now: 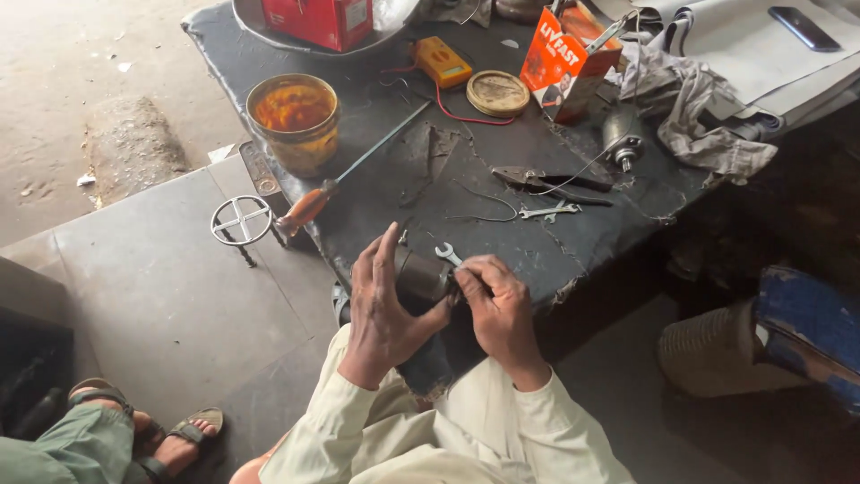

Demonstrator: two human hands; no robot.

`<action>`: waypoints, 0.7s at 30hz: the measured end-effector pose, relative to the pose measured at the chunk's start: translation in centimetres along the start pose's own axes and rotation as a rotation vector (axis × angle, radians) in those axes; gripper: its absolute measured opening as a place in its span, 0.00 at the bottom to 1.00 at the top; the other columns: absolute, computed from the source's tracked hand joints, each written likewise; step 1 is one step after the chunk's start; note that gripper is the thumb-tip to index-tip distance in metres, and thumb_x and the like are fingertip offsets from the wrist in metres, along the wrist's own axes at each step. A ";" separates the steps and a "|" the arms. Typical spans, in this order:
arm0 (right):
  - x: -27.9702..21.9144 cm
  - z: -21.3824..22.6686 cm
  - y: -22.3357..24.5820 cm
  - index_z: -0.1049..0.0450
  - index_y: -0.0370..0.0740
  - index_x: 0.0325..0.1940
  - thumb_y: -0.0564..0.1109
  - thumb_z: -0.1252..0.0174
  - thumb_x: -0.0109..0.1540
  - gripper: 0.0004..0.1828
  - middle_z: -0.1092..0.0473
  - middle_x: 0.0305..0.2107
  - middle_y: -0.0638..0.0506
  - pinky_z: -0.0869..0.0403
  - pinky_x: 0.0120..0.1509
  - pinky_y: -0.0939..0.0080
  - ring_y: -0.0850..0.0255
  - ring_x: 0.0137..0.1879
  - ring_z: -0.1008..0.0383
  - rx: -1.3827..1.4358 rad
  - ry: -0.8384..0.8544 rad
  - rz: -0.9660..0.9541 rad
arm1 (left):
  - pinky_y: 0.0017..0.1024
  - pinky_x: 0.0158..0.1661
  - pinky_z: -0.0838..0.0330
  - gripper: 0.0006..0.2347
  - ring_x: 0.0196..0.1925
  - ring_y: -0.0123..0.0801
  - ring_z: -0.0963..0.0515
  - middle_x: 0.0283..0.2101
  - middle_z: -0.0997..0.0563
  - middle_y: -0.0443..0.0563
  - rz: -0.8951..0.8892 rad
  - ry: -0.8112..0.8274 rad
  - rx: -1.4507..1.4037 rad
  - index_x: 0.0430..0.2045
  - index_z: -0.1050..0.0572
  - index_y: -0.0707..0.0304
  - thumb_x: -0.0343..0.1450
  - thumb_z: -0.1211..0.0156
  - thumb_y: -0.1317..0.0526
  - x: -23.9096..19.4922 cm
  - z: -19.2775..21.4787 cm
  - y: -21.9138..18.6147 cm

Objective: The person sits at a cluttered workbench repairing a cylindrical starter motor. They hold the motor, turn it over, use a wrench and screwdriver on its end, manipulate its internal parts and wires, and work on the assembly throughout the clip.

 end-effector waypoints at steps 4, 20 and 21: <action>0.0 0.0 0.2 0.24 0.33 0.40 0.39 0.38 0.64 0.05 0.24 0.36 0.49 0.25 0.44 0.63 0.62 0.39 0.23 0.023 -0.013 -0.011 | 0.48 0.61 0.35 0.48 0.62 0.58 0.29 0.61 0.31 0.69 -0.032 0.005 -0.006 0.69 0.44 0.67 0.53 0.22 0.56 0.1 0.0 -0.2; 0.1 -0.2 -0.5 0.24 0.32 0.41 0.39 0.39 0.64 0.05 0.23 0.38 0.49 0.25 0.45 0.64 0.63 0.41 0.22 -0.063 0.022 -0.029 | 0.47 0.62 0.34 0.49 0.64 0.59 0.30 0.62 0.31 0.69 0.007 -0.020 -0.054 0.69 0.45 0.68 0.53 0.20 0.57 -0.3 0.4 -0.1; 0.1 -0.2 -0.8 0.24 0.32 0.41 0.39 0.40 0.65 0.05 0.23 0.38 0.49 0.25 0.45 0.64 0.63 0.41 0.22 -0.060 0.016 -0.016 | 0.46 0.62 0.34 0.49 0.64 0.58 0.30 0.62 0.31 0.68 0.002 -0.017 -0.075 0.70 0.45 0.68 0.53 0.20 0.57 -0.1 0.4 -0.1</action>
Point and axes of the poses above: each hand's wrist, its own x-axis towards the middle knuckle, its own z-axis out of the back of the hand, y = z × x, the point moved 10 cm from there along x, towards the middle knuckle
